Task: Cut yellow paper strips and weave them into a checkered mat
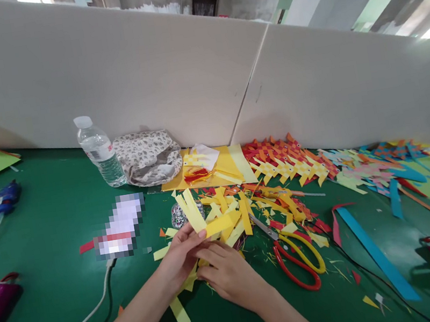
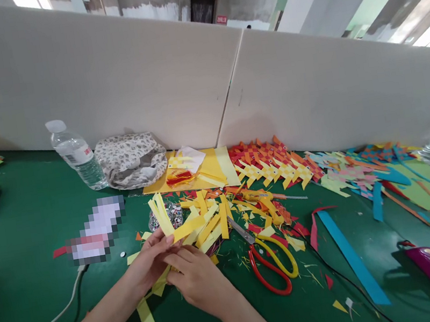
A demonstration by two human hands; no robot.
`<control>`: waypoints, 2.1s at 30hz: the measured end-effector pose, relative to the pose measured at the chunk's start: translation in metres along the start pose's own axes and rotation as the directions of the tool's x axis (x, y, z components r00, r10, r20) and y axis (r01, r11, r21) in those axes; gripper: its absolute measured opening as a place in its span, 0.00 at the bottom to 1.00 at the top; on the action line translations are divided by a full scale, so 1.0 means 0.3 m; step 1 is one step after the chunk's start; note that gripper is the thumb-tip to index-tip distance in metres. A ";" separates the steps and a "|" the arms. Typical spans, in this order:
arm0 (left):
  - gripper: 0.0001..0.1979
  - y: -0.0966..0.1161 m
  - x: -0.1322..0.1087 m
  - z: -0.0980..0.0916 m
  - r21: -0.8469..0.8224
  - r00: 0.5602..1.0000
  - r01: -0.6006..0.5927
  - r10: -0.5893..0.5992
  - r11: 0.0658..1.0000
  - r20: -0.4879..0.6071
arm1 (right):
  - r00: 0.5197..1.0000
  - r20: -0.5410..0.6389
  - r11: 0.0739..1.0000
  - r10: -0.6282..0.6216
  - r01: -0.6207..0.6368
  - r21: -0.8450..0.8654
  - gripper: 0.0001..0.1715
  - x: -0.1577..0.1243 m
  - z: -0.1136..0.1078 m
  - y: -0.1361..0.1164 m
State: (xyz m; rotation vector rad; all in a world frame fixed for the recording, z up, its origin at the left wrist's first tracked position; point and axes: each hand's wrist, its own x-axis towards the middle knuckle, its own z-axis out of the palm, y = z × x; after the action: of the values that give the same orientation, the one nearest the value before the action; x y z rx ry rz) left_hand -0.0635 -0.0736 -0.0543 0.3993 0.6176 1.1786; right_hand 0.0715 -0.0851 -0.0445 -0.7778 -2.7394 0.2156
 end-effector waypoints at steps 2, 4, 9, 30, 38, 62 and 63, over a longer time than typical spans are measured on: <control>0.13 0.002 -0.003 0.001 0.002 1.000 0.004 -0.004 1.000 0.016 | 1.000 0.010 1.000 -0.002 0.002 -0.013 0.09 0.003 0.001 -0.002; 0.13 0.002 -0.004 0.001 0.006 1.000 0.007 -0.007 1.000 0.017 | 1.000 0.020 1.000 -0.015 0.015 -0.020 0.09 0.004 0.001 -0.003; 0.13 -0.005 -0.004 0.001 0.011 1.000 0.001 -0.001 1.000 0.031 | 1.000 0.005 1.000 -0.015 0.014 0.022 0.09 0.002 0.003 -0.002; 0.09 0.011 0.027 -0.029 -0.002 0.989 -0.050 0.049 0.999 -0.137 | 0.197 -0.034 0.035 0.980 0.000 0.999 0.12 -0.057 0.006 0.138; 0.11 0.017 0.019 -0.012 0.210 0.977 -0.094 0.130 0.973 -0.166 | 0.154 -0.101 0.084 0.983 0.114 0.990 0.09 -0.062 -0.007 0.138; 0.14 0.009 0.001 0.008 0.404 0.969 -0.195 0.238 0.894 -0.059 | 0.473 -0.113 0.231 0.874 -0.200 0.952 0.09 -0.050 0.020 0.074; 0.15 0.007 0.001 0.009 0.408 0.973 -0.189 0.225 0.893 -0.042 | 0.487 -0.102 0.229 0.868 -0.208 0.951 0.09 -0.049 0.021 0.075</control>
State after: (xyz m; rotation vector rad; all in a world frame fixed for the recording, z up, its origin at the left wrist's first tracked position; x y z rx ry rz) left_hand -0.0634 -0.0725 -0.0511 0.7823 0.9173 1.2770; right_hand 0.0924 -0.0744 -0.0588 -1.2126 -1.1629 1.1564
